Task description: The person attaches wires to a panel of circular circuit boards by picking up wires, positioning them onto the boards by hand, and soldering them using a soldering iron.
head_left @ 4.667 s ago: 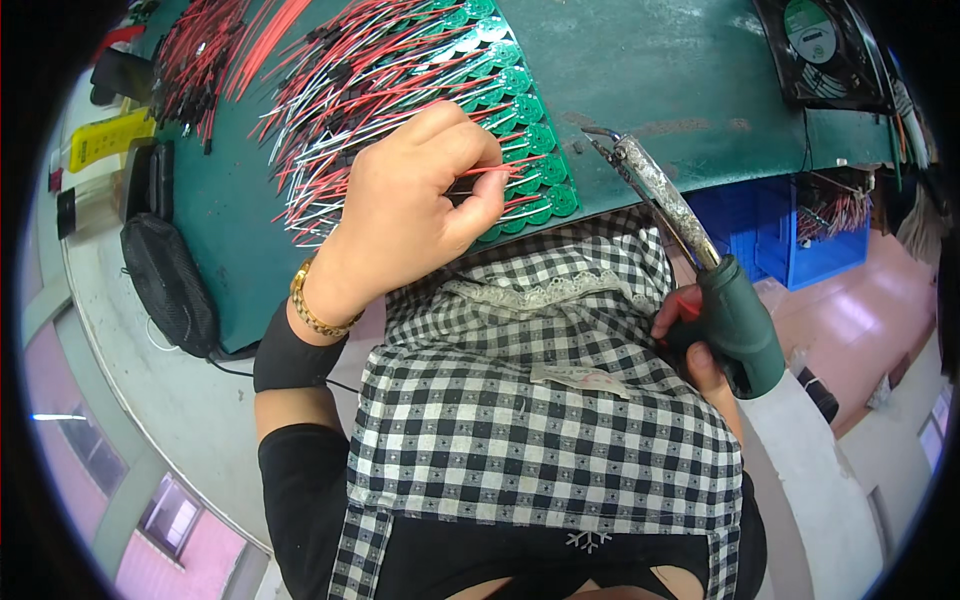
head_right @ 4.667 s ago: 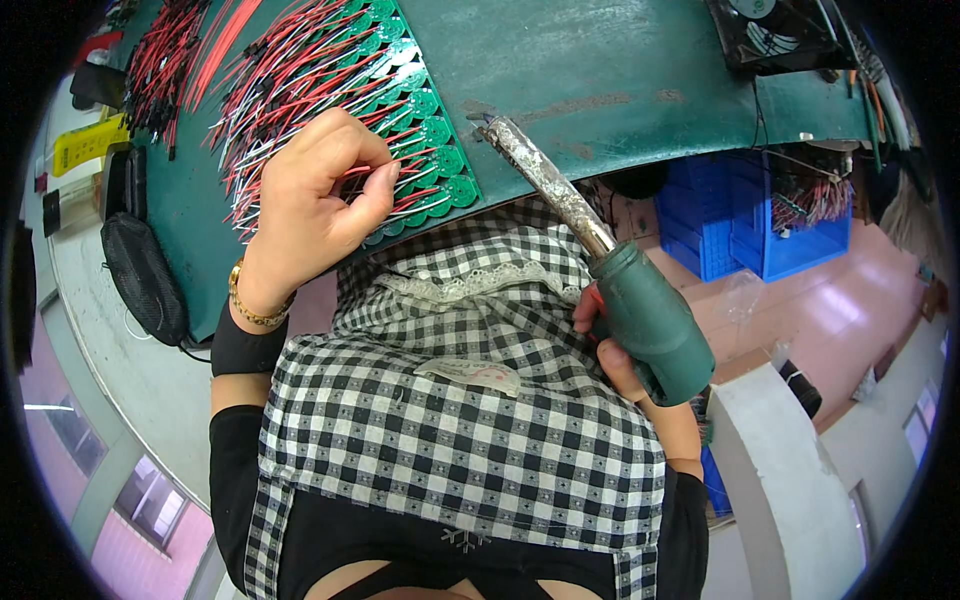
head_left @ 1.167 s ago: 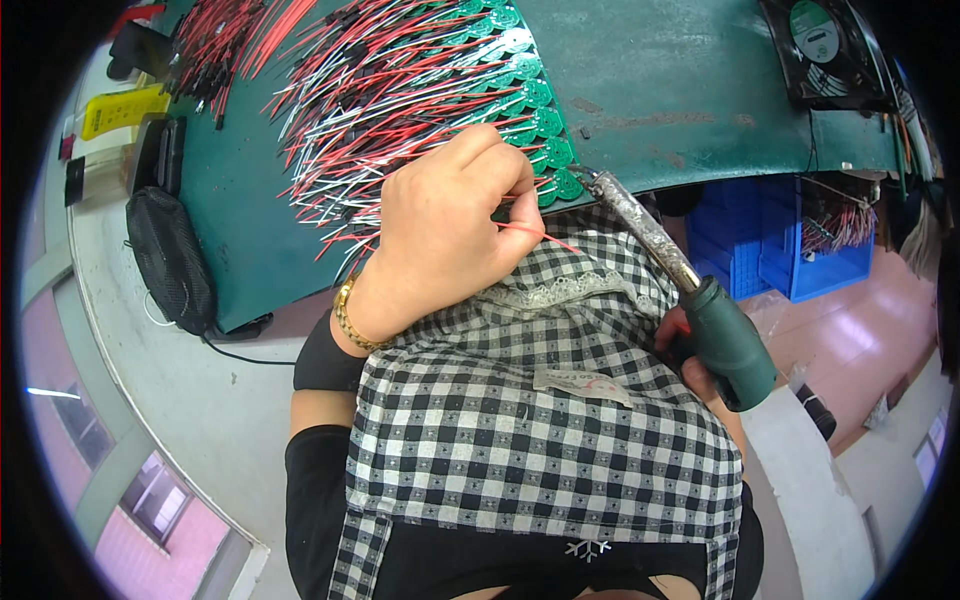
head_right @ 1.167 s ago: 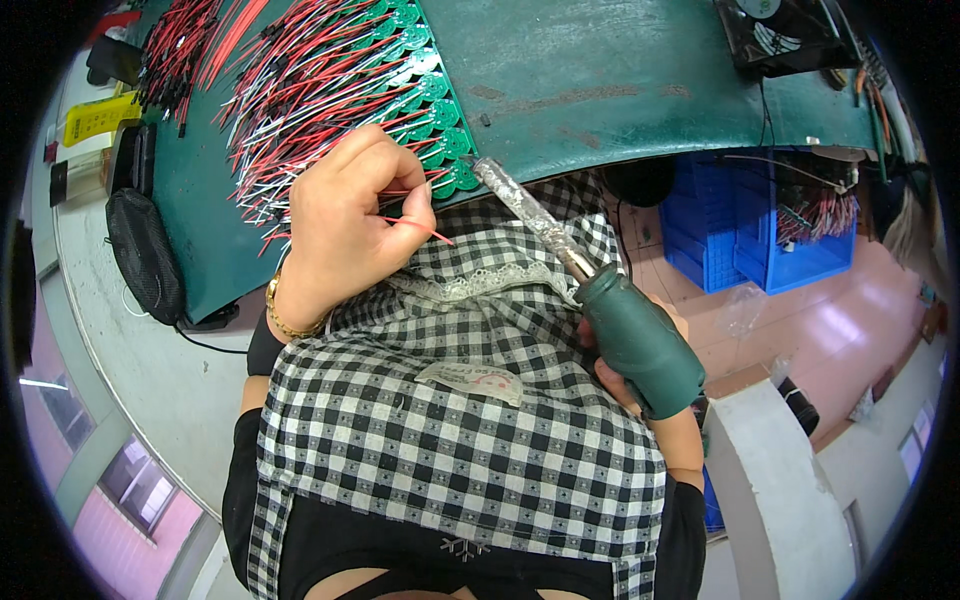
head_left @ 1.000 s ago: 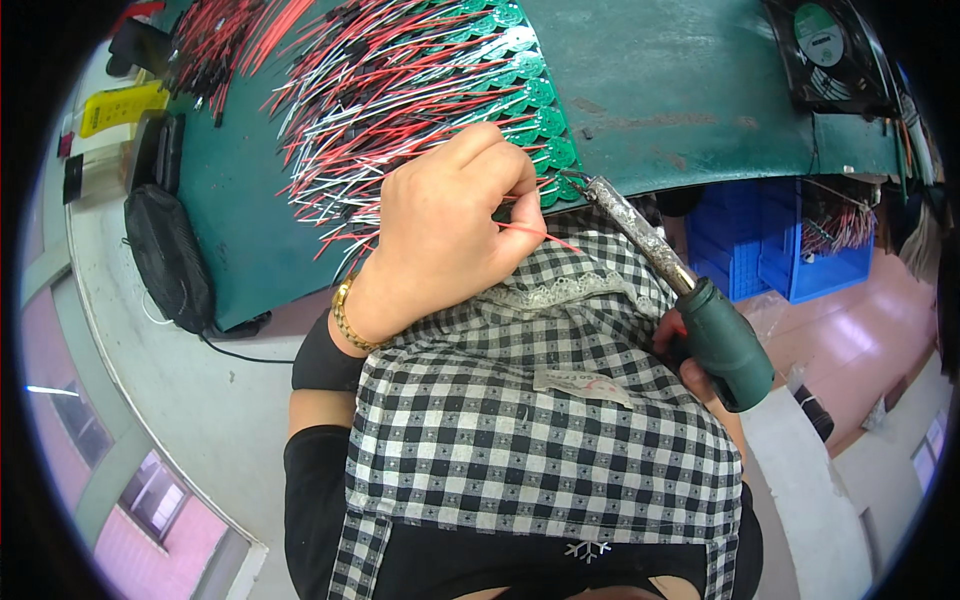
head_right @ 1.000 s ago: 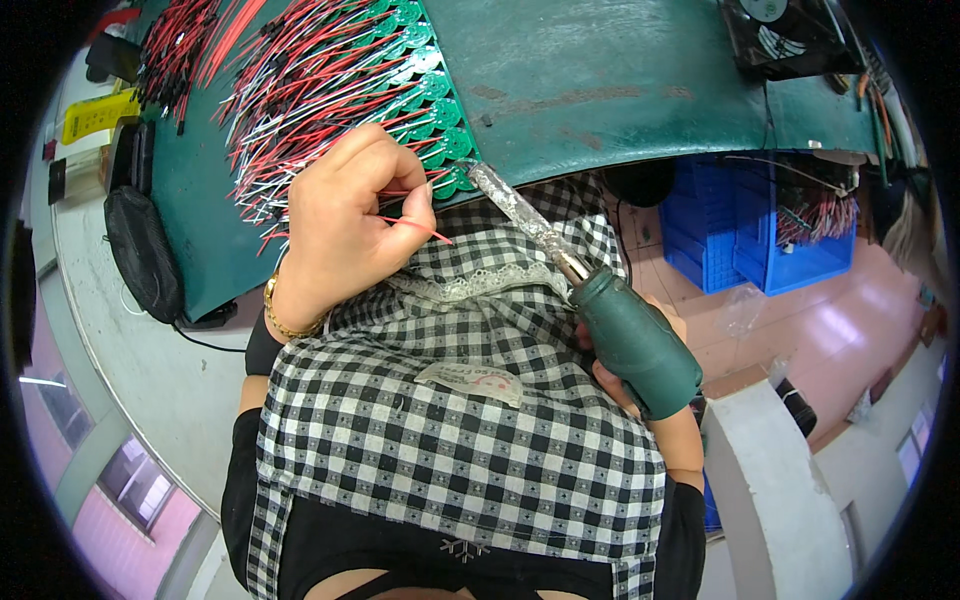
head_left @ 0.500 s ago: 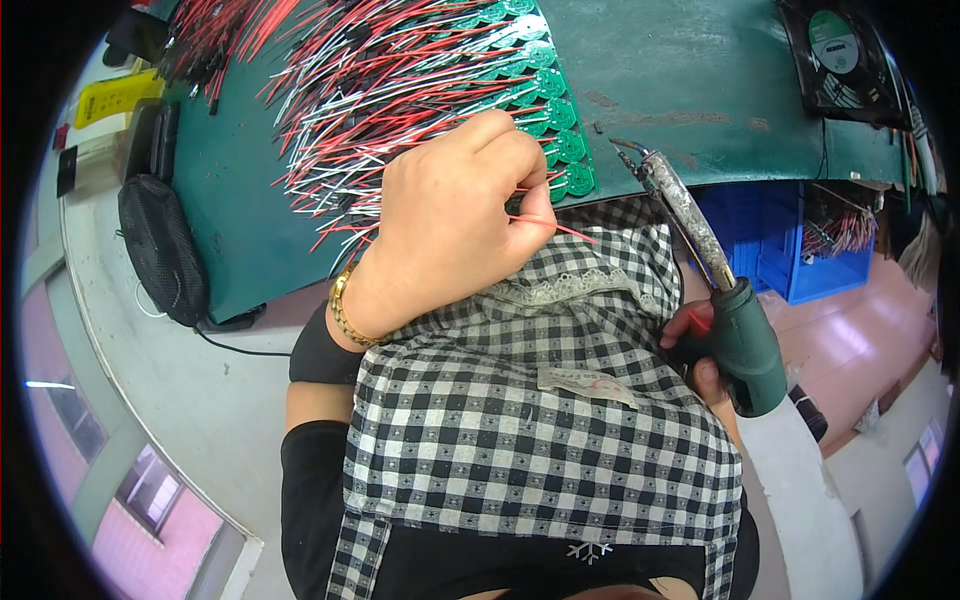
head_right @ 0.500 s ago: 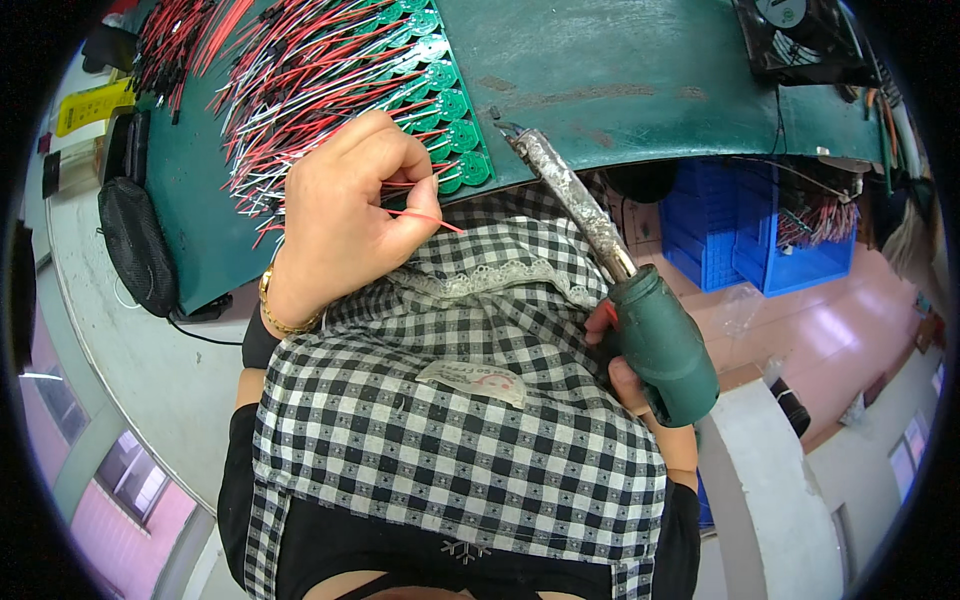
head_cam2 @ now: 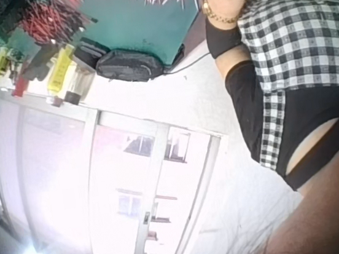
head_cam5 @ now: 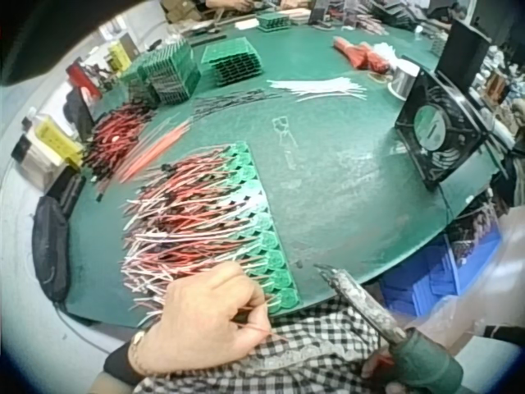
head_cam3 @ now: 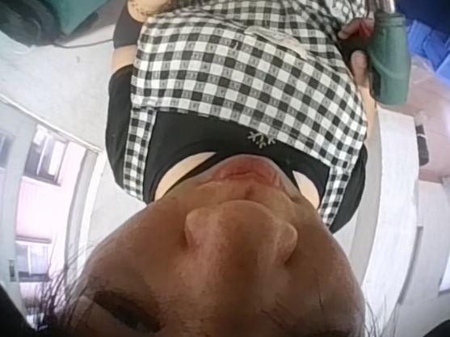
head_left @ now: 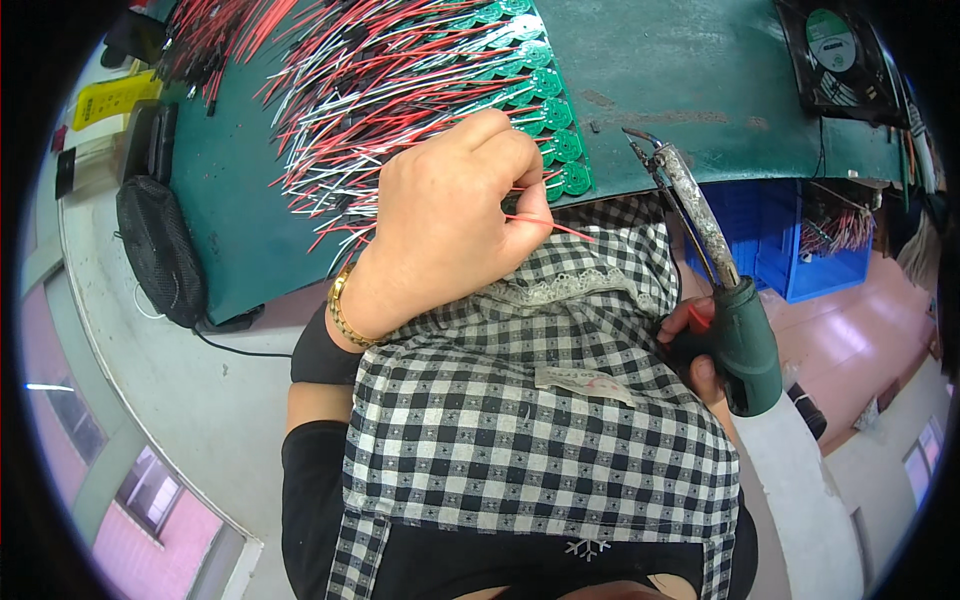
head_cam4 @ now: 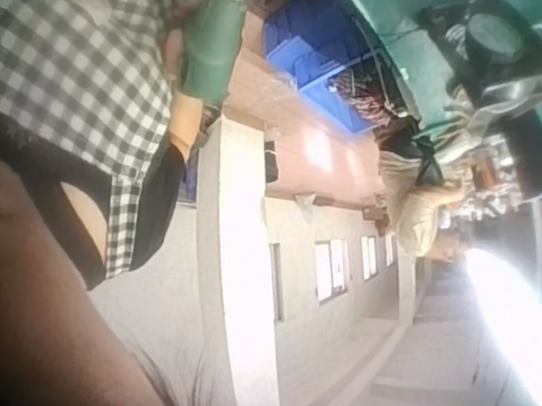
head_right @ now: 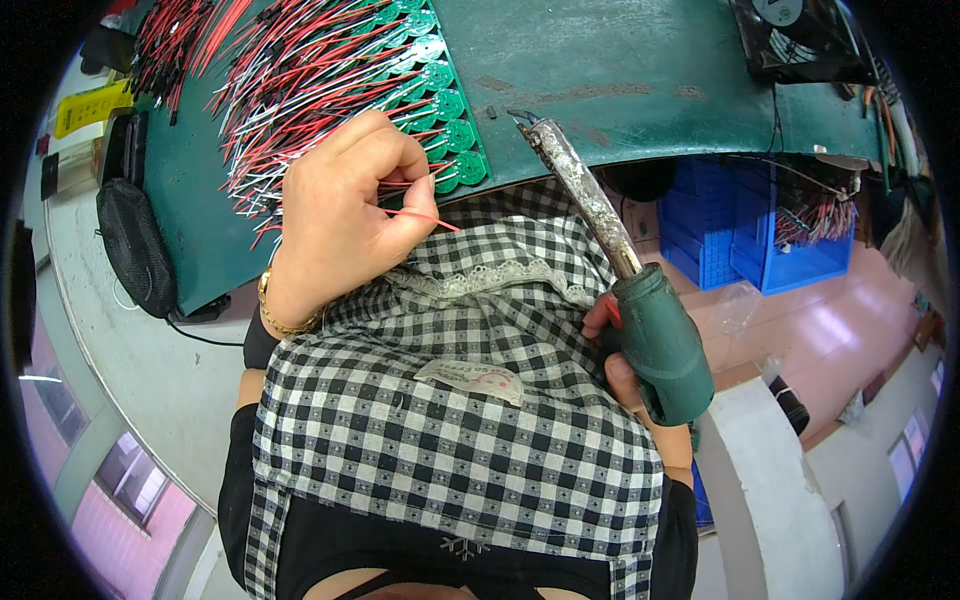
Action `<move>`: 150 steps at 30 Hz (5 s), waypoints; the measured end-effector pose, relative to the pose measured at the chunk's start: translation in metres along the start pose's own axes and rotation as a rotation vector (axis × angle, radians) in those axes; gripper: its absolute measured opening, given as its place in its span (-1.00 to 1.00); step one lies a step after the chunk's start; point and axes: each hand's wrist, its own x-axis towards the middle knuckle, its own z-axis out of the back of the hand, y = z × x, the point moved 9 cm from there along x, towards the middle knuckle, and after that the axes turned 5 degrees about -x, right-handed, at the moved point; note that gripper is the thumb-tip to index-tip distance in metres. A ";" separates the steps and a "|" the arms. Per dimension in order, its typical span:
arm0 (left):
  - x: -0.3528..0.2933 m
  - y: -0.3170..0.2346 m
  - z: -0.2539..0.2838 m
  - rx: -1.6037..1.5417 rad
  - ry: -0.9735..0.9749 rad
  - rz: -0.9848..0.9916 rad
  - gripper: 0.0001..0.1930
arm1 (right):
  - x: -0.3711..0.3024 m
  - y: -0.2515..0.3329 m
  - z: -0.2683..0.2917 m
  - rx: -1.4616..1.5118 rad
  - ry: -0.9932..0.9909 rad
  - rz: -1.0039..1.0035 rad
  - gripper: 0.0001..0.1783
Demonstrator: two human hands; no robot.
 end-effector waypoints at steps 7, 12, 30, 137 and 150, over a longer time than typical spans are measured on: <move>0.002 -0.001 0.002 -0.006 0.001 -0.001 -0.88 | 0.004 0.004 0.001 0.036 0.015 0.074 -0.30; -0.001 -0.003 0.002 -0.026 -0.001 -0.005 -0.88 | 0.002 0.003 0.000 -0.014 0.034 0.050 -0.29; -0.013 -0.020 0.118 -0.246 -0.216 -0.019 -0.88 | -0.002 0.025 -0.004 0.281 -0.164 0.165 -0.26; 0.115 0.067 0.098 -0.198 -0.081 0.048 -0.89 | 0.106 0.107 -0.039 0.328 -0.153 0.063 -0.39; 0.112 0.070 0.081 -0.140 -0.099 0.028 -0.91 | 0.103 0.098 -0.042 0.142 -0.006 -0.022 -0.29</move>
